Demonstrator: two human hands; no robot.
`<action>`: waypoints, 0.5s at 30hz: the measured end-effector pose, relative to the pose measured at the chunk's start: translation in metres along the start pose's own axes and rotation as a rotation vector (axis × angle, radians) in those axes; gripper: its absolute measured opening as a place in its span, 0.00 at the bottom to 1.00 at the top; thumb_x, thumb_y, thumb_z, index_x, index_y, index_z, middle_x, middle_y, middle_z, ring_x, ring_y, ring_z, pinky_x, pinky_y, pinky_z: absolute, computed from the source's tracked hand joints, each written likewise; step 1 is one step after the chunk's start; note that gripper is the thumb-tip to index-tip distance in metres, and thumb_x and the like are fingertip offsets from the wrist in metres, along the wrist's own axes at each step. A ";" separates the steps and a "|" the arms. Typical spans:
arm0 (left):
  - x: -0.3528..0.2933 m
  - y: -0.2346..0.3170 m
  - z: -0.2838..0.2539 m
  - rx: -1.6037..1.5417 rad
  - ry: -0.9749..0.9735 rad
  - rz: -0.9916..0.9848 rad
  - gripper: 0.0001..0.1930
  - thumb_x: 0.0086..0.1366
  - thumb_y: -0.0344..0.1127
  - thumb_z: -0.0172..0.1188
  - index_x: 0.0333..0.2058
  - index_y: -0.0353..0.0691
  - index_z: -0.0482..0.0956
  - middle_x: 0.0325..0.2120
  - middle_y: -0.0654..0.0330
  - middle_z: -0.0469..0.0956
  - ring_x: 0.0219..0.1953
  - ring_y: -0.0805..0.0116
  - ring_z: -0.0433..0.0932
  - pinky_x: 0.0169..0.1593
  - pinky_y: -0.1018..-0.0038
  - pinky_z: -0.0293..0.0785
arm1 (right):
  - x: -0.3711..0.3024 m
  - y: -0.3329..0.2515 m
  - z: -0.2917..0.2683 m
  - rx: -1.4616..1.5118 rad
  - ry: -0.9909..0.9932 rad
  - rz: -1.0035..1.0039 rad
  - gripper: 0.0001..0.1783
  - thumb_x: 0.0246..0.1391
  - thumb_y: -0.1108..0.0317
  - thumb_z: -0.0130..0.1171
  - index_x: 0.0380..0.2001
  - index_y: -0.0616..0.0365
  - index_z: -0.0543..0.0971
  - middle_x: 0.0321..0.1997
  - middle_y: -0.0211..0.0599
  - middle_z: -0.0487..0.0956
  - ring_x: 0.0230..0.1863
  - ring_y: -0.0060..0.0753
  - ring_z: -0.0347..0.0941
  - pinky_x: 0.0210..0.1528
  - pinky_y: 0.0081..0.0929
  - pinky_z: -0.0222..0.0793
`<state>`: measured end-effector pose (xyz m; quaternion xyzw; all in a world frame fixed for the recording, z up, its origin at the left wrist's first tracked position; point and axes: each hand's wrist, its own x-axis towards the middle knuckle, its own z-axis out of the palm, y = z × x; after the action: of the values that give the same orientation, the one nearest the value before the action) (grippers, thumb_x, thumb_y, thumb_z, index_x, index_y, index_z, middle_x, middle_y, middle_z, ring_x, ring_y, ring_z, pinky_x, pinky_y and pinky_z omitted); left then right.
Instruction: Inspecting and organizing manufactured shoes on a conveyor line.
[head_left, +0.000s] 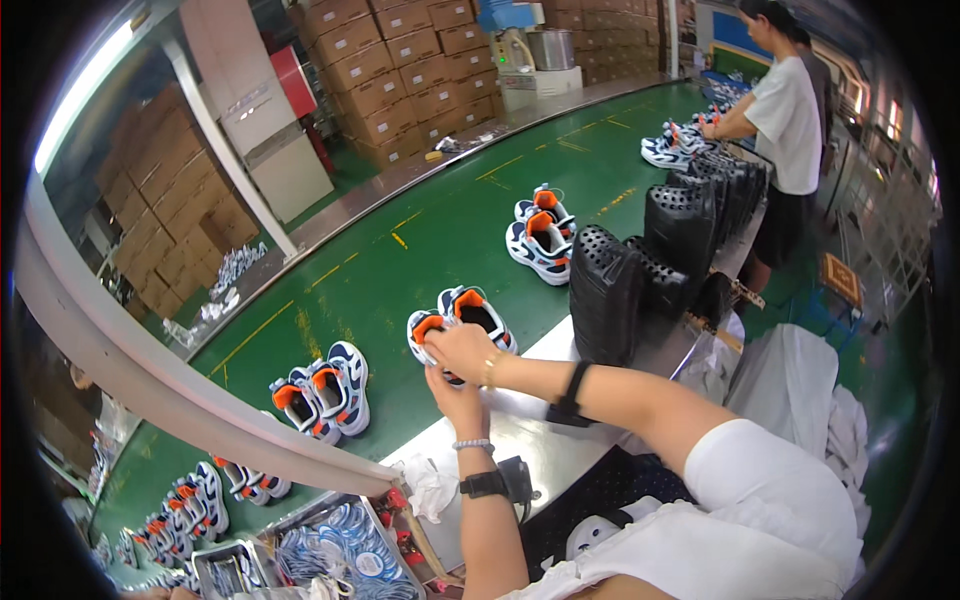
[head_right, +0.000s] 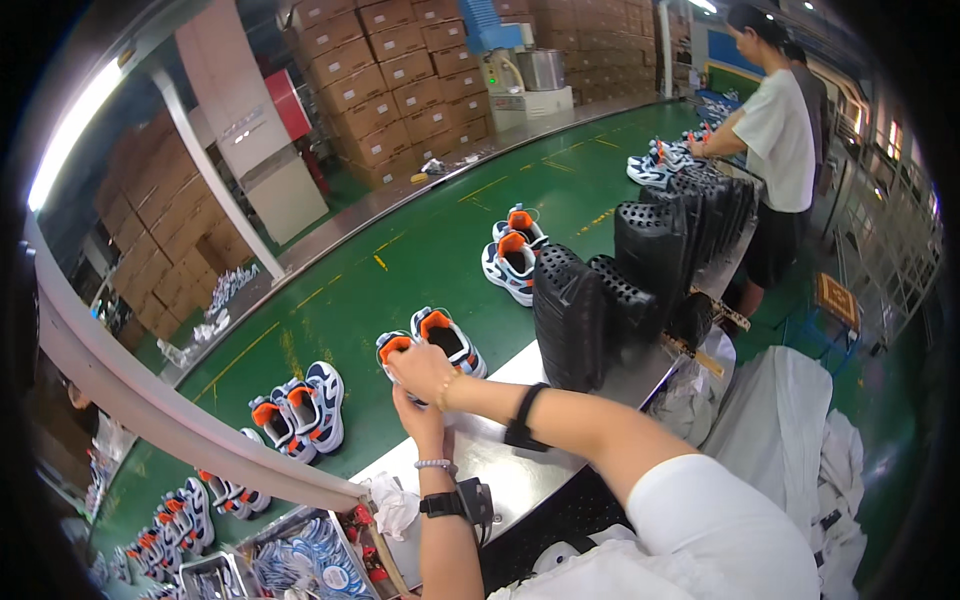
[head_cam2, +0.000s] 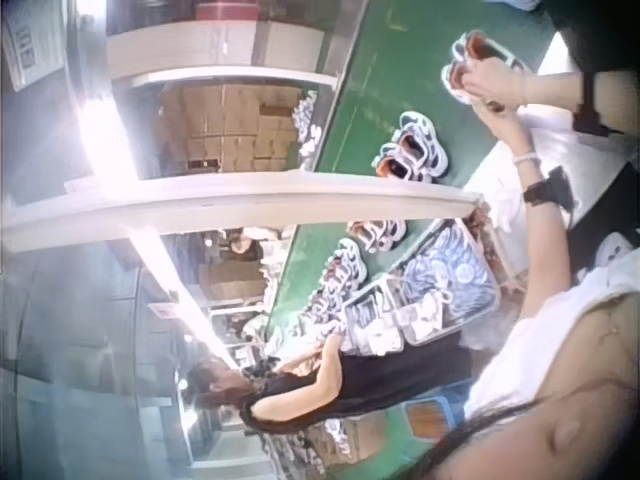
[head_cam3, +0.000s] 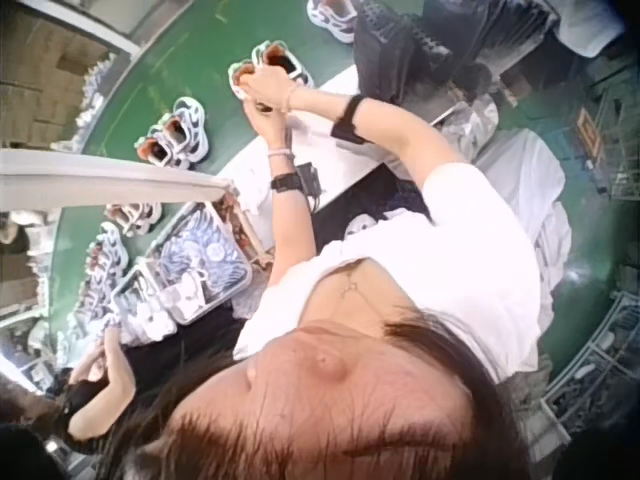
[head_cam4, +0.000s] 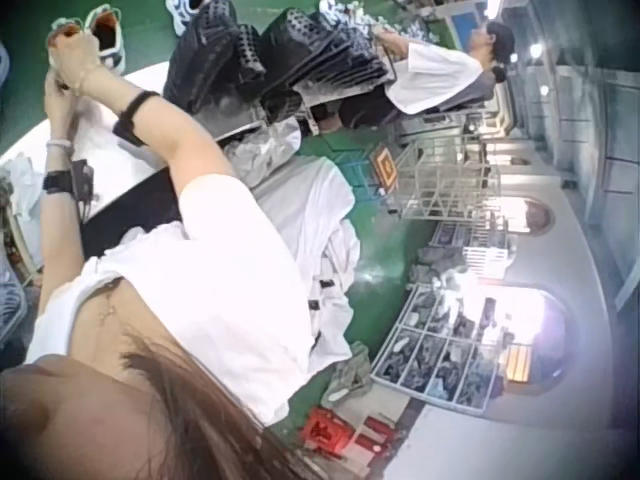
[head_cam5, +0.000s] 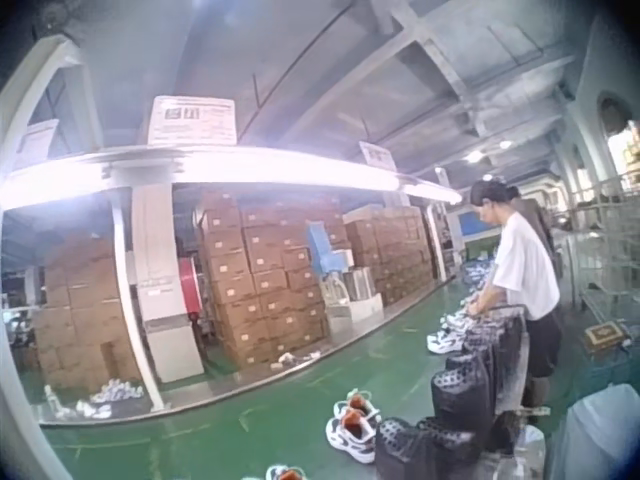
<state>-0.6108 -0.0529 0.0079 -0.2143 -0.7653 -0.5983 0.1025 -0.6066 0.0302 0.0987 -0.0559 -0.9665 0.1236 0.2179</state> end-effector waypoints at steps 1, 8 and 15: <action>0.002 0.002 -0.001 -0.006 0.001 0.014 0.22 0.51 0.29 0.61 0.47 0.38 0.68 0.61 0.45 0.59 0.58 0.47 0.65 0.56 0.64 0.64 | -0.019 0.002 -0.025 0.112 0.070 -0.170 0.13 0.58 0.57 0.50 0.37 0.53 0.78 0.21 0.40 0.77 0.26 0.45 0.76 0.28 0.37 0.71; 0.010 0.033 0.014 -0.001 0.020 0.365 0.12 0.55 0.19 0.47 0.36 0.31 0.75 0.50 0.46 0.71 0.53 0.50 0.71 0.54 0.63 0.68 | -0.135 0.066 -0.243 0.067 0.352 -0.338 0.08 0.52 0.61 0.60 0.32 0.53 0.79 0.22 0.35 0.78 0.25 0.36 0.77 0.26 0.30 0.71; 0.114 0.001 0.075 0.847 -0.717 0.182 0.12 0.53 0.26 0.49 0.33 0.31 0.80 0.31 0.43 0.80 0.33 0.47 0.79 0.40 0.62 0.75 | -0.156 0.162 -0.328 0.183 0.554 0.225 0.10 0.54 0.62 0.58 0.32 0.59 0.79 0.20 0.37 0.77 0.22 0.34 0.74 0.27 0.28 0.68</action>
<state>-0.7036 0.0430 0.0360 -0.4096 -0.9040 -0.1172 -0.0360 -0.3151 0.2315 0.2791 -0.1745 -0.8429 0.2133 0.4621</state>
